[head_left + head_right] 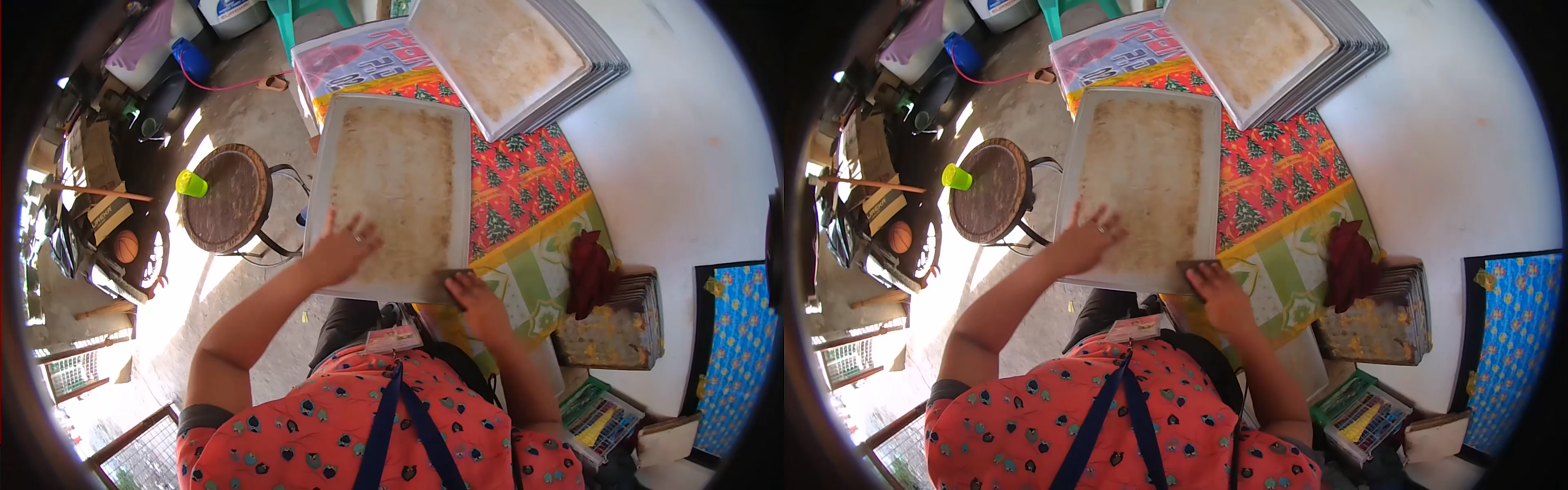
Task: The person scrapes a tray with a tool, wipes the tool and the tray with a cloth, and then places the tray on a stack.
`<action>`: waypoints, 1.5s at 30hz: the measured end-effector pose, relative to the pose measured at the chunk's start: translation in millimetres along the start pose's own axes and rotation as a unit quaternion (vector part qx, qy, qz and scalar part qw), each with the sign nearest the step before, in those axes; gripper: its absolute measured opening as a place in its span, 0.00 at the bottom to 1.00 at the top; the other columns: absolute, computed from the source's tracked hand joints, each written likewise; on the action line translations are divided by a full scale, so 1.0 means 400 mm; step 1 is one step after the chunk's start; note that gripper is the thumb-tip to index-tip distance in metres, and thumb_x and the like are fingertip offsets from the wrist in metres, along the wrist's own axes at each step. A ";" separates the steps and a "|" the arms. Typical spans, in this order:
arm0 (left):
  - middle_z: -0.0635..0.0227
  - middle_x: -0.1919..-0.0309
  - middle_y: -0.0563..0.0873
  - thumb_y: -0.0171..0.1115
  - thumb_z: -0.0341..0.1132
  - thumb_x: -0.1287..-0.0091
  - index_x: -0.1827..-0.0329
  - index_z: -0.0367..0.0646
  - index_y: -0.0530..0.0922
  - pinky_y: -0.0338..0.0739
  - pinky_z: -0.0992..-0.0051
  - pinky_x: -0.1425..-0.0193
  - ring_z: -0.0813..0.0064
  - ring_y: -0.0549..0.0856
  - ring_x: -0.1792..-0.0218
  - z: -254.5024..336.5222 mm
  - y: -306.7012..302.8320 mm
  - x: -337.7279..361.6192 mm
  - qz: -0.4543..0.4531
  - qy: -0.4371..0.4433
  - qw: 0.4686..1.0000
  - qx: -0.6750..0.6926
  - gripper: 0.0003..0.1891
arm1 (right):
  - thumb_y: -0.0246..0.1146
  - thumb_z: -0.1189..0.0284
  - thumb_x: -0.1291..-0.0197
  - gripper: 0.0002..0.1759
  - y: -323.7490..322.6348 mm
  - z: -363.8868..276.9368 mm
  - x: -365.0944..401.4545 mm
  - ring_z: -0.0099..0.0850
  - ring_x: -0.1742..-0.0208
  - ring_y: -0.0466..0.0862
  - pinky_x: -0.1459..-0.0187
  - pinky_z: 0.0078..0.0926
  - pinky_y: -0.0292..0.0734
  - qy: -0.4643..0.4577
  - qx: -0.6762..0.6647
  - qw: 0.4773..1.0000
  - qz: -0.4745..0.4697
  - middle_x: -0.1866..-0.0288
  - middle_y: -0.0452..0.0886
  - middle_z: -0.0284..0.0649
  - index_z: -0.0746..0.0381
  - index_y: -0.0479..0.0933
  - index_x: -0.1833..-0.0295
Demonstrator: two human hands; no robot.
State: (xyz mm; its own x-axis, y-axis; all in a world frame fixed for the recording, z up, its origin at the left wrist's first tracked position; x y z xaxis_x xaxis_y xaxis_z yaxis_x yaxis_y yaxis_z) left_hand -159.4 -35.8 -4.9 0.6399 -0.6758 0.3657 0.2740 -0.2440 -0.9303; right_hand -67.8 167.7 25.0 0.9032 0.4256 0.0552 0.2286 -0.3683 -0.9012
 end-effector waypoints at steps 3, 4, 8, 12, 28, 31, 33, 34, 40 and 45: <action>0.60 0.25 0.54 0.61 0.45 0.39 0.26 0.58 0.56 0.39 0.31 0.32 0.50 0.52 0.25 0.113 0.000 -0.027 -0.002 0.014 0.997 0.071 0.38 | 0.52 0.72 0.43 0.29 0.065 -0.070 0.030 0.52 0.30 0.64 0.30 0.47 0.57 -0.038 0.049 0.997 -0.045 0.33 0.68 0.48 0.52 0.67 0.32; 0.58 0.25 0.54 0.62 0.48 0.40 0.26 0.57 0.56 0.39 0.31 0.32 0.49 0.52 0.26 0.128 0.012 -0.039 0.005 0.008 0.997 0.075 0.39 | 0.52 0.72 0.43 0.29 0.068 -0.081 0.034 0.53 0.30 0.64 0.30 0.47 0.57 -0.040 0.065 0.996 -0.042 0.33 0.68 0.48 0.52 0.67 0.32; 0.55 0.25 0.52 0.64 0.53 0.42 0.25 0.55 0.56 0.39 0.30 0.32 0.45 0.51 0.26 0.132 0.026 -0.048 0.009 -0.010 0.995 0.101 0.42 | 0.52 0.72 0.42 0.29 0.079 -0.087 0.018 0.54 0.31 0.64 0.30 0.48 0.57 -0.034 0.112 0.992 -0.039 0.32 0.66 0.49 0.52 0.66 0.32; 0.55 0.25 0.51 0.65 0.54 0.44 0.25 0.55 0.55 0.40 0.30 0.33 0.45 0.50 0.26 0.130 0.039 -0.053 0.006 -0.016 0.994 0.109 0.44 | 0.52 0.72 0.41 0.29 0.079 -0.030 -0.092 0.55 0.32 0.65 0.32 0.49 0.59 -0.022 0.133 0.991 -0.018 0.33 0.67 0.50 0.52 0.66 0.32; 0.56 0.25 0.52 0.64 0.53 0.42 0.25 0.52 0.55 0.42 0.29 0.33 0.44 0.51 0.26 0.138 0.025 -0.054 -0.019 -0.025 0.995 0.099 0.43 | 0.48 0.74 0.37 0.23 0.004 0.165 -0.558 0.55 0.39 0.72 0.40 0.45 0.70 0.054 0.188 0.981 0.000 0.38 0.71 0.53 0.55 0.69 0.36; 0.55 0.25 0.52 0.64 0.53 0.42 0.26 0.52 0.56 0.42 0.30 0.33 0.44 0.51 0.26 0.136 0.024 -0.057 -0.012 -0.021 0.994 0.107 0.42 | 0.48 0.74 0.38 0.25 0.072 0.070 -0.407 0.55 0.36 0.70 0.38 0.45 0.68 -0.027 0.209 0.977 0.028 0.36 0.69 0.52 0.53 0.68 0.35; 0.54 0.25 0.53 0.64 0.52 0.42 0.26 0.51 0.57 0.43 0.31 0.32 0.43 0.52 0.26 0.136 0.025 -0.058 -0.005 -0.017 0.993 0.113 0.42 | 0.49 0.74 0.40 0.25 0.090 0.016 -0.326 0.54 0.36 0.69 0.37 0.45 0.66 -0.034 0.205 0.978 0.023 0.35 0.69 0.51 0.54 0.69 0.35; 0.53 0.26 0.54 0.65 0.51 0.43 0.27 0.50 0.58 0.44 0.31 0.33 0.43 0.52 0.27 0.136 0.024 -0.059 0.000 -0.015 0.993 0.116 0.41 | 0.49 0.74 0.40 0.25 0.099 0.002 -0.298 0.54 0.36 0.69 0.37 0.46 0.66 -0.036 0.200 0.979 0.023 0.36 0.69 0.50 0.54 0.69 0.35; 0.52 0.25 0.52 0.63 0.52 0.41 0.26 0.51 0.57 0.44 0.31 0.32 0.43 0.51 0.26 0.137 0.033 -0.064 -0.025 -0.013 0.994 0.105 0.41 | 0.50 0.75 0.41 0.24 0.055 0.089 -0.477 0.54 0.39 0.72 0.39 0.46 0.68 -0.034 0.162 0.985 0.054 0.39 0.72 0.50 0.54 0.70 0.37; 0.52 0.25 0.52 0.62 0.51 0.40 0.26 0.50 0.57 0.44 0.31 0.32 0.42 0.51 0.26 0.136 0.026 -0.058 -0.024 -0.013 0.992 0.122 0.40 | 0.46 0.79 0.39 0.27 -0.062 0.260 -0.771 0.54 0.38 0.70 0.40 0.42 0.71 0.106 0.128 0.986 -0.004 0.35 0.68 0.51 0.53 0.67 0.34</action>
Point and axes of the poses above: each hand's wrist, its own x-axis away from the middle knuckle, its own y-axis out of the palm, z = x × y, the point moved 10 cm from there along -x, towards the middle knuckle
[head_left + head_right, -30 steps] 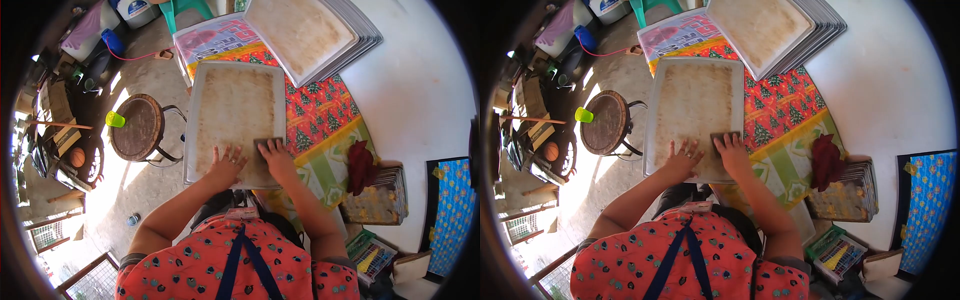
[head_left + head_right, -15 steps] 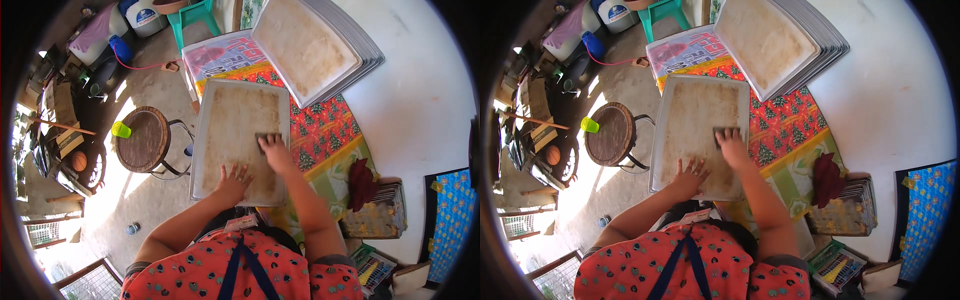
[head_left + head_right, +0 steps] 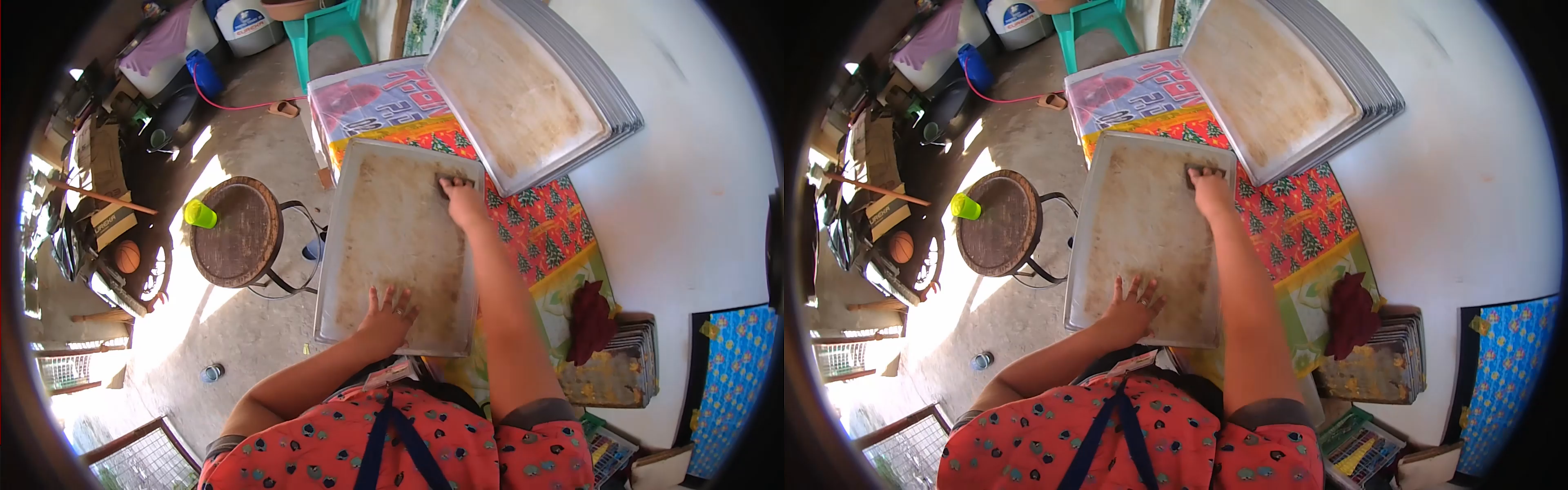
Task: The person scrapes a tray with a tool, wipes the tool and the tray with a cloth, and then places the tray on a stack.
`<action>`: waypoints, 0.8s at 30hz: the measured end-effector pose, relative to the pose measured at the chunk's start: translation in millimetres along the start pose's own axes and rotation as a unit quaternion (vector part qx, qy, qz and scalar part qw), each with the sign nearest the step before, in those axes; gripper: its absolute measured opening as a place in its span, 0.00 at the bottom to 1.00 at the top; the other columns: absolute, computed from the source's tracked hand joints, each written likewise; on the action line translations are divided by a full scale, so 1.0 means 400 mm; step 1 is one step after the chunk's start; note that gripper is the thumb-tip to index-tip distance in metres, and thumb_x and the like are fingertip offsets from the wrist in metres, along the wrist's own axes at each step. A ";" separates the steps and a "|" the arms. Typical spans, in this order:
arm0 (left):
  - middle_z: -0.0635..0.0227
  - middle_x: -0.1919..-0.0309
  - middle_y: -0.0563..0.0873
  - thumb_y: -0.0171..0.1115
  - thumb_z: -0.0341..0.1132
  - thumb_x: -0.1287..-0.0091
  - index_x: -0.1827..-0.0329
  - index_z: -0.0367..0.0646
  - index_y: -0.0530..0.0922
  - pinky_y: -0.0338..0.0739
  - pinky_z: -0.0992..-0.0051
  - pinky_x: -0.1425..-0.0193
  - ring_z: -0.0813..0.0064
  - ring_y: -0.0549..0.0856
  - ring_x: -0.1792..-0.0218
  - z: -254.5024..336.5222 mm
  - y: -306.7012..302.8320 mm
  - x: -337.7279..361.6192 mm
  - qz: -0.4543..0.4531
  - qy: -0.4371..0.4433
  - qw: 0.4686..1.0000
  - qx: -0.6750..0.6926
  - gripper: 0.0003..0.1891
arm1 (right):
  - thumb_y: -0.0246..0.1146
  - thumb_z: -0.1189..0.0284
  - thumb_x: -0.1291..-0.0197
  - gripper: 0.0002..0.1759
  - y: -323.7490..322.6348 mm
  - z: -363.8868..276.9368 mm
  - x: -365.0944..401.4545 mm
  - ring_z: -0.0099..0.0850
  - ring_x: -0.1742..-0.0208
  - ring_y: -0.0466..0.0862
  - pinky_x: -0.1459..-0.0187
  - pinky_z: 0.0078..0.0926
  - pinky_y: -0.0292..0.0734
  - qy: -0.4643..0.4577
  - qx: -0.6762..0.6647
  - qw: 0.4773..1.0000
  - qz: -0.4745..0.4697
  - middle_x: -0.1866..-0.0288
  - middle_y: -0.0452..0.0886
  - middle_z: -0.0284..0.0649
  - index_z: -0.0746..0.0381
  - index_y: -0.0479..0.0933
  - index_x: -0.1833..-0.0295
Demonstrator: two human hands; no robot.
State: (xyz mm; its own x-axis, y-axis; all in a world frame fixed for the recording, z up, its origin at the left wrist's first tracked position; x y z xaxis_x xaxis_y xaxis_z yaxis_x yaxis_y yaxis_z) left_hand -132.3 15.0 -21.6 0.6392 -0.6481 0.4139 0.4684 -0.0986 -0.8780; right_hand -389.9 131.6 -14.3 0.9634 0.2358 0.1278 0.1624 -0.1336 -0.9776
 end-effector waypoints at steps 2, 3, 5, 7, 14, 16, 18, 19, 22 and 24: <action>0.52 0.26 0.53 0.64 0.49 0.41 0.27 0.48 0.58 0.44 0.31 0.32 0.42 0.51 0.27 -0.001 -0.003 0.001 0.017 0.001 1.000 0.017 0.40 | 0.45 0.79 0.38 0.27 0.003 0.024 -0.063 0.54 0.39 0.71 0.39 0.42 0.71 -0.006 0.016 1.000 0.000 0.34 0.67 0.52 0.52 0.67 0.34; 0.52 0.26 0.53 0.64 0.49 0.41 0.26 0.48 0.58 0.44 0.31 0.32 0.42 0.52 0.27 -0.002 -0.003 0.003 0.017 0.001 1.000 0.015 0.40 | 0.45 0.78 0.38 0.25 0.005 0.015 -0.063 0.54 0.38 0.71 0.40 0.43 0.72 -0.017 0.029 0.999 0.024 0.35 0.69 0.52 0.53 0.68 0.34; 0.52 0.26 0.53 0.64 0.49 0.41 0.26 0.48 0.57 0.44 0.31 0.32 0.42 0.52 0.27 0.001 -0.005 0.001 0.018 0.005 1.000 0.013 0.41 | 0.46 0.75 0.36 0.23 0.015 0.000 -0.010 0.55 0.38 0.71 0.42 0.45 0.73 -0.034 0.058 0.995 0.072 0.39 0.72 0.51 0.53 0.69 0.36; 0.51 0.26 0.54 0.64 0.49 0.41 0.26 0.47 0.58 0.45 0.32 0.32 0.41 0.53 0.27 0.000 0.002 -0.004 0.025 0.007 1.000 0.013 0.40 | 0.48 0.75 0.39 0.24 0.069 -0.057 0.083 0.57 0.39 0.70 0.41 0.49 0.70 -0.076 0.067 0.994 0.047 0.39 0.69 0.55 0.57 0.69 0.37; 0.50 0.26 0.53 0.62 0.49 0.40 0.27 0.46 0.59 0.45 0.32 0.32 0.40 0.53 0.28 0.002 0.002 -0.006 0.022 0.011 1.000 0.000 0.39 | 0.50 0.73 0.40 0.25 0.096 -0.179 0.323 0.54 0.38 0.71 0.38 0.50 0.66 -0.126 0.075 0.986 0.082 0.39 0.71 0.51 0.56 0.69 0.35; 0.49 0.26 0.53 0.62 0.49 0.39 0.27 0.45 0.59 0.45 0.32 0.32 0.40 0.53 0.27 0.004 0.000 -0.005 0.010 0.011 1.000 -0.001 0.39 | 0.49 0.73 0.40 0.24 0.078 -0.158 0.232 0.55 0.38 0.71 0.38 0.50 0.67 -0.120 0.066 0.987 0.079 0.38 0.71 0.51 0.56 0.70 0.36; 0.49 0.26 0.53 0.62 0.49 0.39 0.27 0.45 0.58 0.44 0.32 0.32 0.40 0.52 0.27 0.004 -0.002 -0.008 0.002 0.008 1.000 0.000 0.39 | 0.49 0.73 0.39 0.22 0.065 -0.121 0.101 0.56 0.38 0.71 0.39 0.50 0.68 -0.098 0.065 0.990 0.078 0.38 0.71 0.52 0.56 0.70 0.38; 0.49 0.26 0.53 0.62 0.48 0.39 0.27 0.45 0.58 0.44 0.32 0.32 0.40 0.52 0.27 0.003 -0.001 -0.007 -0.002 0.007 1.000 0.002 0.39 | 0.49 0.73 0.38 0.21 0.057 -0.099 0.031 0.56 0.39 0.71 0.39 0.50 0.68 -0.077 0.068 0.992 0.077 0.38 0.71 0.52 0.57 0.70 0.39; 0.50 0.25 0.51 0.62 0.50 0.39 0.26 0.48 0.57 0.43 0.32 0.32 0.40 0.51 0.27 0.002 0.010 -0.007 0.002 0.001 1.000 -0.001 0.40 | 0.48 0.74 0.38 0.21 0.013 -0.071 -0.095 0.57 0.40 0.72 0.41 0.48 0.70 -0.018 0.045 0.998 0.048 0.38 0.71 0.53 0.57 0.69 0.38; 0.51 0.25 0.51 0.62 0.51 0.40 0.25 0.50 0.56 0.43 0.31 0.32 0.40 0.50 0.27 -0.001 0.016 -0.007 0.003 -0.002 1.000 -0.003 0.40 | 0.48 0.76 0.39 0.24 -0.002 -0.084 -0.112 0.56 0.38 0.70 0.42 0.45 0.72 0.015 0.064 0.997 0.029 0.38 0.70 0.53 0.57 0.67 0.35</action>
Point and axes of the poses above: each hand's wrist, its own x-axis away from the middle knuckle, its own y-axis out of the palm, z = x × y, the point moved 10 cm from there along -x, towards the middle knuckle
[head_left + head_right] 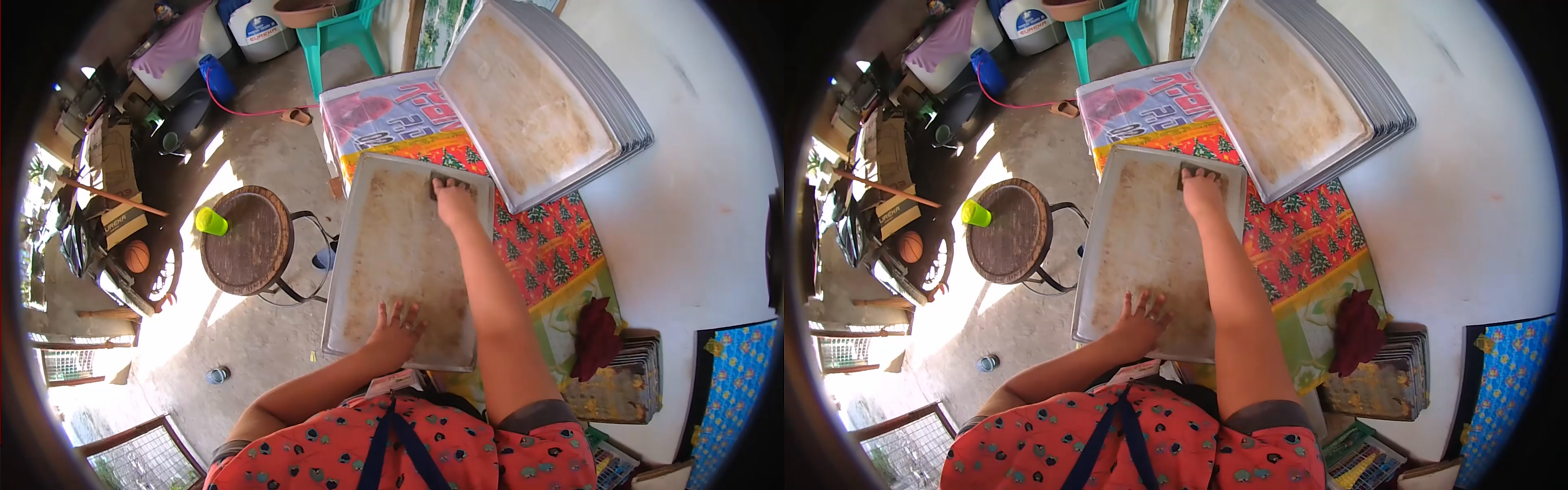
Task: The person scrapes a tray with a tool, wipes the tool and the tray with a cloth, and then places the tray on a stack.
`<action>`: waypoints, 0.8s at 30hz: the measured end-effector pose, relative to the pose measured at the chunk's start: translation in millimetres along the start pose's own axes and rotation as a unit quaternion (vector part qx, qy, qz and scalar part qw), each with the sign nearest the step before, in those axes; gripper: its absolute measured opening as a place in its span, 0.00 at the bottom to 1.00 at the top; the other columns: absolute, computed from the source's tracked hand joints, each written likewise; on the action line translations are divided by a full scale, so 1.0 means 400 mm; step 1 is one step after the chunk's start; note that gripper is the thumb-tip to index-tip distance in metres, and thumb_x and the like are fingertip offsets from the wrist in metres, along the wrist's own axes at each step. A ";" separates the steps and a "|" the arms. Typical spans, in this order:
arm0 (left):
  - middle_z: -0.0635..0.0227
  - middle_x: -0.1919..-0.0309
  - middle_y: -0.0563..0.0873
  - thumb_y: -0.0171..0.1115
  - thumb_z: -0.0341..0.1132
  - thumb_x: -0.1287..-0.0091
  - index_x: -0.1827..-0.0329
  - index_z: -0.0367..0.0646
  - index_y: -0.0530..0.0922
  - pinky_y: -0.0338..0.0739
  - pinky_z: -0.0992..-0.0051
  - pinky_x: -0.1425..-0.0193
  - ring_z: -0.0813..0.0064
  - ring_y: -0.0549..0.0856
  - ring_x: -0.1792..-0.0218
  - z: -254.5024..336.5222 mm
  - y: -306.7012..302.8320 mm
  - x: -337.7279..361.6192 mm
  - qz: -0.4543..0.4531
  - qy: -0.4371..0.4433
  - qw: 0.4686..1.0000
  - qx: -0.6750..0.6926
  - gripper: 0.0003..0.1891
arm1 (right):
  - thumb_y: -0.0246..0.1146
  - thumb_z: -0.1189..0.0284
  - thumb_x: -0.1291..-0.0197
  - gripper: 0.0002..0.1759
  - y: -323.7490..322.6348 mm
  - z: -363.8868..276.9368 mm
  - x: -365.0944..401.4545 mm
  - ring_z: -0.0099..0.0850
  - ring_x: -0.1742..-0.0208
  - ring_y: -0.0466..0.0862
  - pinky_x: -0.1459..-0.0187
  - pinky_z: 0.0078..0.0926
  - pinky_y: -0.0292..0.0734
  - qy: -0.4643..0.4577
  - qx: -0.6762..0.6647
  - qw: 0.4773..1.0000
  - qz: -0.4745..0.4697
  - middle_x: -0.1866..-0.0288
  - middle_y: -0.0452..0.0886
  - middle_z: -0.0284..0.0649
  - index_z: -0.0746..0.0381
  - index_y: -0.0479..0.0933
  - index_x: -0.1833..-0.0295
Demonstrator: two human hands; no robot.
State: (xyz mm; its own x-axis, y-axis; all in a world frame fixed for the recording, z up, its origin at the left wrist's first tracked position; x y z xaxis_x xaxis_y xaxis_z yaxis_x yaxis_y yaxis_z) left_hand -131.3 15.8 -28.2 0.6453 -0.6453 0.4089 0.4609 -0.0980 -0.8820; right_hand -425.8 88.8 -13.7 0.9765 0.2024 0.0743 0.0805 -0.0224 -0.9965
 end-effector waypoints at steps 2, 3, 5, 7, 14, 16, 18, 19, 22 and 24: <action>0.51 0.25 0.52 0.62 0.51 0.40 0.25 0.50 0.56 0.43 0.31 0.32 0.40 0.51 0.27 0.000 0.000 -0.006 -0.003 -0.001 1.000 0.007 0.40 | 0.48 0.72 0.37 0.21 0.036 -0.082 0.073 0.58 0.40 0.71 0.41 0.50 0.69 -0.074 0.004 0.996 0.039 0.39 0.71 0.55 0.59 0.69 0.38; 0.51 0.25 0.52 0.62 0.51 0.40 0.25 0.51 0.56 0.44 0.31 0.32 0.40 0.51 0.27 0.000 0.001 -0.009 0.002 0.002 1.000 0.003 0.40 | 0.48 0.72 0.37 0.22 0.051 -0.135 0.134 0.59 0.39 0.71 0.41 0.50 0.69 -0.112 0.017 0.992 0.051 0.39 0.71 0.56 0.60 0.69 0.38; 0.51 0.25 0.52 0.62 0.51 0.40 0.25 0.51 0.56 0.44 0.31 0.33 0.40 0.51 0.27 0.000 0.012 -0.010 0.008 0.004 1.000 -0.001 0.40 | 0.50 0.71 0.39 0.24 0.068 -0.242 0.281 0.61 0.39 0.70 0.42 0.52 0.69 -0.181 0.036 0.979 0.085 0.39 0.70 0.58 0.60 0.69 0.36; 0.51 0.25 0.52 0.62 0.50 0.39 0.25 0.52 0.57 0.44 0.31 0.33 0.40 0.51 0.27 0.001 0.012 -0.009 0.004 0.006 1.000 -0.016 0.40 | 0.51 0.71 0.40 0.24 0.079 -0.294 0.334 0.60 0.40 0.70 0.42 0.54 0.68 -0.201 0.015 0.977 0.071 0.39 0.70 0.58 0.59 0.69 0.36; 0.50 0.25 0.51 0.61 0.48 0.39 0.26 0.51 0.58 0.44 0.30 0.33 0.40 0.51 0.27 -0.002 0.008 -0.003 0.009 0.005 1.000 0.006 0.38 | 0.49 0.71 0.37 0.21 0.029 -0.189 0.034 0.57 0.40 0.71 0.45 0.49 0.72 -0.080 0.017 0.997 0.017 0.41 0.72 0.53 0.60 0.69 0.38; 0.50 0.25 0.51 0.61 0.48 0.39 0.26 0.51 0.58 0.44 0.30 0.33 0.40 0.50 0.27 -0.003 0.010 -0.005 0.014 -0.001 1.000 -0.002 0.38 | 0.48 0.70 0.35 0.20 0.031 -0.145 -0.052 0.58 0.40 0.71 0.45 0.48 0.73 -0.031 -0.026 0.999 -0.010 0.42 0.72 0.53 0.57 0.69 0.38; 0.50 0.25 0.51 0.60 0.47 0.38 0.26 0.50 0.57 0.44 0.30 0.33 0.40 0.50 0.27 -0.003 0.013 -0.003 0.011 -0.004 1.000 -0.014 0.37 | 0.47 0.70 0.35 0.20 0.032 -0.163 -0.036 0.58 0.40 0.71 0.44 0.47 0.73 -0.036 -0.022 0.999 0.010 0.42 0.72 0.54 0.58 0.69 0.38; 0.51 0.25 0.51 0.59 0.46 0.37 0.26 0.49 0.57 0.45 0.31 0.33 0.40 0.50 0.26 -0.002 0.013 -0.003 0.008 -0.004 1.000 -0.021 0.36 | 0.47 0.70 0.34 0.20 0.012 -0.173 -0.003 0.59 0.40 0.71 0.44 0.46 0.73 -0.034 -0.018 0.999 0.019 0.42 0.72 0.54 0.58 0.69 0.38; 0.52 0.25 0.52 0.60 0.47 0.38 0.26 0.49 0.58 0.46 0.31 0.33 0.42 0.50 0.26 0.003 -0.001 -0.005 0.011 0.006 1.000 -0.010 0.37 | 0.49 0.68 0.36 0.20 0.067 -0.252 0.204 0.60 0.41 0.72 0.42 0.54 0.68 -0.175 0.034 0.980 0.086 0.40 0.72 0.56 0.58 0.70 0.39; 0.52 0.25 0.52 0.62 0.49 0.40 0.26 0.51 0.57 0.45 0.31 0.33 0.43 0.50 0.26 -0.003 -0.009 0.006 0.015 0.011 1.000 0.002 0.40 | 0.50 0.70 0.39 0.24 0.076 -0.241 0.356 0.58 0.38 0.70 0.39 0.53 0.65 -0.206 0.010 0.976 0.064 0.38 0.70 0.56 0.58 0.68 0.35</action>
Point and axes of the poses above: each hand's wrist, its own x-axis away from the middle knuckle, its own y-axis out of the palm, z = x × y, the point moved 10 cm from there along -x, towards the middle knuckle
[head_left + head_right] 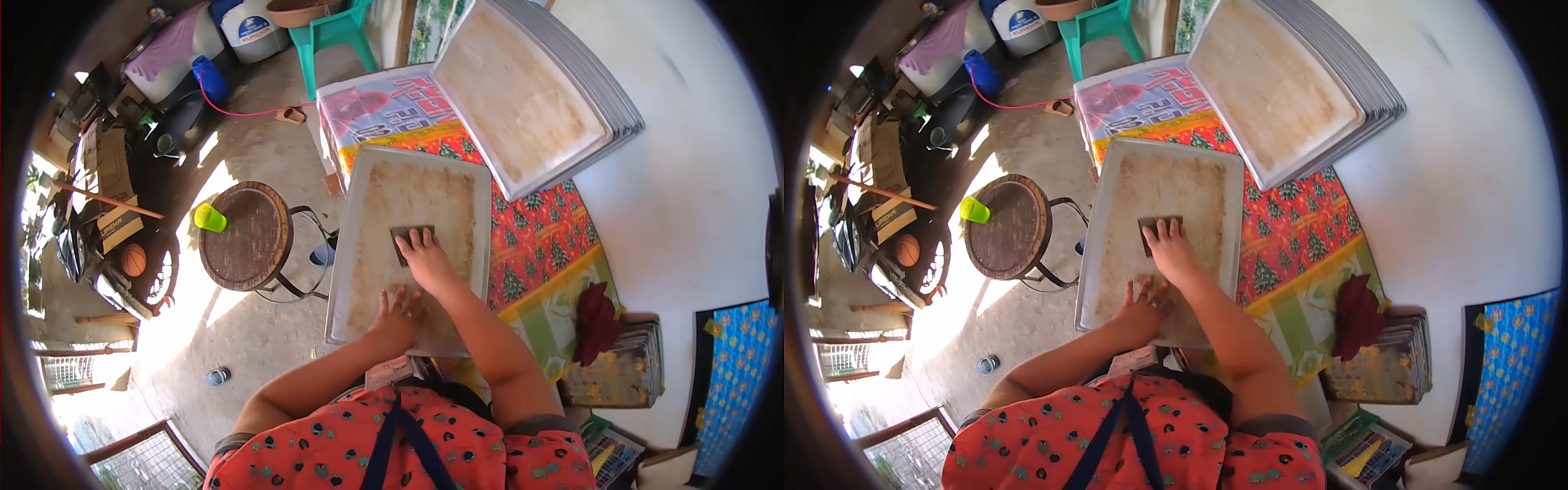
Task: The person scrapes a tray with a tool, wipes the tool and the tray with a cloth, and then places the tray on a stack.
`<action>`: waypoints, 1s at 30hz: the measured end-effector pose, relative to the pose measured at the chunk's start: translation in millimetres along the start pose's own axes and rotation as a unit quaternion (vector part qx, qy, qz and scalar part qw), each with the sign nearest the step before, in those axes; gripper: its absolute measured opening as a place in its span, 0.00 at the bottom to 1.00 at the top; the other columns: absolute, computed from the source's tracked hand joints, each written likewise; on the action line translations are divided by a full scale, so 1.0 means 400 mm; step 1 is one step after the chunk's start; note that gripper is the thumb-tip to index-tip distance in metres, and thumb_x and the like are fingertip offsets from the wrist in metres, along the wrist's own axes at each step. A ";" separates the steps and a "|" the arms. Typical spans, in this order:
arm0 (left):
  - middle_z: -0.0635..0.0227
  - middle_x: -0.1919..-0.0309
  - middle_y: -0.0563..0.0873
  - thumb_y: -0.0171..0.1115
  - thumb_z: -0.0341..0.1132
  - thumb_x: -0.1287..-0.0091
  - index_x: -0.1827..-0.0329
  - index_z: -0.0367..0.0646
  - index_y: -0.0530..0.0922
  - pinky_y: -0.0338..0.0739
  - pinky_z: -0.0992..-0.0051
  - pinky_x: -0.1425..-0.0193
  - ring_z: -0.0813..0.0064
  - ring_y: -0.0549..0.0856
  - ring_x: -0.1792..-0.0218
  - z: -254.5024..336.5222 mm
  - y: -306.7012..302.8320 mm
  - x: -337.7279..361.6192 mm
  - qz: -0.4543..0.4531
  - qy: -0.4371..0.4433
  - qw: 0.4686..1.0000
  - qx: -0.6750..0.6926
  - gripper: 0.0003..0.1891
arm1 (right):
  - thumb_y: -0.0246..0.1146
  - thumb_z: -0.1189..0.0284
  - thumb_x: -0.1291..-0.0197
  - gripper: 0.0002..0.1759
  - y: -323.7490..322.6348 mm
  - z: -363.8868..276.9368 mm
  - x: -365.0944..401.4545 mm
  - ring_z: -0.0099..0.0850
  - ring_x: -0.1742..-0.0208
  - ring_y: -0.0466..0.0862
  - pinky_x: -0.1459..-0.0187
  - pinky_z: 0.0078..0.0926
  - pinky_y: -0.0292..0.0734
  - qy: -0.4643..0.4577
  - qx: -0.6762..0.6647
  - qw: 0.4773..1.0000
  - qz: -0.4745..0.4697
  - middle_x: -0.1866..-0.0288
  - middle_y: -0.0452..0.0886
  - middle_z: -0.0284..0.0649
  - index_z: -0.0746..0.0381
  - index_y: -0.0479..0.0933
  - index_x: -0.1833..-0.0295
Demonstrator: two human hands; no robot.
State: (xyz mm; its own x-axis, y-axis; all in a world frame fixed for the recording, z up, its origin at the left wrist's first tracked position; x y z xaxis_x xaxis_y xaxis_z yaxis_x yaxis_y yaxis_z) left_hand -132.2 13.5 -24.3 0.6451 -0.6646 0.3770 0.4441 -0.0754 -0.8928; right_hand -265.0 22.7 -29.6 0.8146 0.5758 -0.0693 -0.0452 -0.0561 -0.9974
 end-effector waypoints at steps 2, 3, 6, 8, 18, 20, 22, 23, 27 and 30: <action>0.52 0.25 0.52 0.64 0.52 0.42 0.25 0.53 0.55 0.44 0.30 0.33 0.44 0.50 0.26 -0.003 -0.007 0.011 0.007 0.004 1.000 0.007 0.43 | 0.51 0.71 0.41 0.26 -0.017 0.029 0.129 0.57 0.36 0.68 0.36 0.52 0.63 0.051 -0.023 0.998 -0.014 0.37 0.70 0.54 0.57 0.67 0.35; 0.52 0.26 0.53 0.64 0.53 0.43 0.25 0.53 0.54 0.44 0.31 0.33 0.44 0.51 0.26 -0.012 -0.022 0.022 0.022 -0.008 1.000 0.013 0.44 | 0.52 0.71 0.41 0.26 -0.022 0.051 0.193 0.57 0.36 0.68 0.36 0.51 0.63 0.079 -0.032 0.996 -0.018 0.37 0.70 0.53 0.57 0.67 0.34; 0.52 0.26 0.53 0.65 0.54 0.44 0.24 0.54 0.51 0.45 0.34 0.31 0.45 0.51 0.26 -0.076 -0.053 0.082 0.085 -0.076 0.993 0.034 0.46 | 0.52 0.71 0.41 0.27 -0.063 0.008 0.370 0.55 0.34 0.66 0.34 0.49 0.61 0.062 -0.036 0.995 -0.071 0.35 0.69 0.50 0.54 0.68 0.34; 0.52 0.26 0.53 0.65 0.54 0.44 0.24 0.53 0.49 0.46 0.36 0.31 0.45 0.52 0.26 -0.170 -0.062 0.151 0.150 -0.158 0.975 0.042 0.48 | 0.53 0.71 0.41 0.27 -0.068 -0.057 0.485 0.53 0.32 0.65 0.32 0.48 0.60 0.005 -0.068 0.993 -0.099 0.33 0.68 0.47 0.52 0.68 0.34; 0.41 0.49 0.80 0.56 0.54 0.34 0.26 0.43 0.54 0.70 0.58 0.40 0.49 0.80 0.46 -0.368 0.027 0.306 0.210 -0.274 0.847 0.404 0.39 | 0.54 0.67 0.40 0.25 -0.102 -0.217 0.417 0.45 0.27 0.61 0.28 0.43 0.53 -0.182 -0.104 0.969 -0.132 0.29 0.65 0.41 0.47 0.70 0.35; 0.41 0.52 0.81 0.55 0.53 0.33 0.27 0.41 0.57 0.73 0.64 0.44 0.48 0.82 0.50 -0.368 0.011 0.308 0.228 -0.294 0.832 0.411 0.37 | 0.52 0.67 0.40 0.24 -0.077 -0.278 0.316 0.44 0.27 0.61 0.27 0.43 0.52 -0.219 -0.103 0.966 -0.090 0.30 0.66 0.40 0.46 0.70 0.36; 0.41 0.52 0.81 0.54 0.53 0.32 0.27 0.41 0.56 0.73 0.64 0.44 0.49 0.82 0.49 -0.373 0.023 0.302 0.219 -0.295 0.816 0.446 0.37 | 0.52 0.67 0.40 0.24 -0.037 -0.313 0.255 0.42 0.27 0.61 0.27 0.44 0.51 -0.225 -0.123 0.963 -0.079 0.30 0.66 0.38 0.45 0.71 0.36; 0.41 0.52 0.81 0.54 0.53 0.31 0.27 0.40 0.56 0.73 0.64 0.44 0.49 0.82 0.49 -0.380 0.037 0.305 0.214 -0.295 0.807 0.464 0.37 | 0.53 0.67 0.40 0.24 -0.025 -0.327 0.240 0.41 0.27 0.61 0.26 0.44 0.51 -0.229 -0.134 0.961 -0.074 0.30 0.67 0.37 0.44 0.71 0.36; 0.45 0.49 0.81 0.53 0.50 0.29 0.27 0.37 0.54 0.72 0.69 0.43 0.64 0.82 0.48 -0.375 0.038 0.305 0.202 -0.264 0.780 0.530 0.35 | 0.55 0.70 0.44 0.30 -0.063 -0.217 0.349 0.35 0.25 0.57 0.29 0.56 0.51 -0.258 -0.077 0.953 -0.138 0.28 0.64 0.28 0.37 0.69 0.34; 0.51 0.41 0.77 0.50 0.51 0.27 0.26 0.38 0.54 0.65 0.72 0.35 0.67 0.75 0.39 -0.370 0.012 0.306 0.219 -0.234 0.758 0.568 0.34 | 0.58 0.70 0.46 0.31 -0.102 -0.070 0.485 0.34 0.24 0.56 0.29 0.59 0.51 -0.222 -0.032 0.954 -0.197 0.28 0.64 0.26 0.36 0.68 0.35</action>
State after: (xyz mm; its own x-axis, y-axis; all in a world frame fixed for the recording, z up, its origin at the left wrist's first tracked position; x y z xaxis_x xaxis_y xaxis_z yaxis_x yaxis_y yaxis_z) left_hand -143.1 -178.2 -18.7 0.9171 -0.0857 0.3894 0.2023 0.9416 -0.2691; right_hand -89.1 113.8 -1.9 0.4355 0.8503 0.2956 0.2609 0.1951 -0.9454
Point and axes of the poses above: each hand's wrist, its own x-axis away from the middle knuckle, its own y-axis out of the palm, z = x × y, the point moved 10 cm from there along -x, towards the middle knuckle
